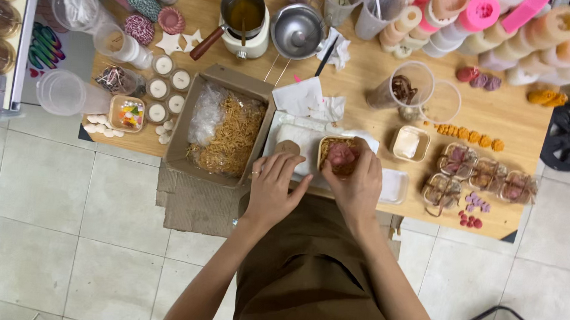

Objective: The person places a decorative wax item into a small square container and ties a brown ribbon around the container by hand to secure it.

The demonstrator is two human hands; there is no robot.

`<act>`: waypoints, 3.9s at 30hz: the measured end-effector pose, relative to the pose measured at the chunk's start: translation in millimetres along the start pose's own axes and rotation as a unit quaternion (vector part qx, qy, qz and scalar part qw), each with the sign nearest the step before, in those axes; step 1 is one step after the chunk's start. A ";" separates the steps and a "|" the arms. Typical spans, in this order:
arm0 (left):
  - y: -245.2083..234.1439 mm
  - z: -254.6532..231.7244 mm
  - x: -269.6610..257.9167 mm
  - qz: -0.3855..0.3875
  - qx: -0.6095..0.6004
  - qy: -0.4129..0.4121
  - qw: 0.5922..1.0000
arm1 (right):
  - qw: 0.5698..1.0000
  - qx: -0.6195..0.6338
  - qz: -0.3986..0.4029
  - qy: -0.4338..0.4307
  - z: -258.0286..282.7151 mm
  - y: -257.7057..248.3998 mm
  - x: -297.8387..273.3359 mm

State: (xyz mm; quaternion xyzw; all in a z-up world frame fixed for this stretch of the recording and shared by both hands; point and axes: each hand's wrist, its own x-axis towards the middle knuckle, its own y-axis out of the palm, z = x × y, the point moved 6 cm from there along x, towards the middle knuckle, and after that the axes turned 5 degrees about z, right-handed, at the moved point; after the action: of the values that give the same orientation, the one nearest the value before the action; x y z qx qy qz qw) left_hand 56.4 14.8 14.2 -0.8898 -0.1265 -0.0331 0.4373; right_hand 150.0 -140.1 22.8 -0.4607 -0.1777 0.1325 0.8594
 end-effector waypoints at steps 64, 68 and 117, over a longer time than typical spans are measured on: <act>33.4 -119.0 46.8 0.018 0.020 -0.083 0.996 | 0.925 -0.068 0.370 -0.053 -305.7 119.7 161.9; 37.9 -121.4 37.7 0.012 0.030 -0.109 0.993 | 0.934 -0.028 0.352 -0.064 -302.9 109.3 162.2; 26.1 -14.7 97.9 0.182 -0.295 -0.008 0.938 | 0.585 0.715 0.002 0.382 -105.4 45.9 -28.2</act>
State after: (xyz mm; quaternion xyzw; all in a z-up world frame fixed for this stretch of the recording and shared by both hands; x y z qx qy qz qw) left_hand 158.4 7.2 19.8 -0.9869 0.0502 0.0181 0.1524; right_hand 166.8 -204.8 -74.9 0.2937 0.3205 0.0302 0.9001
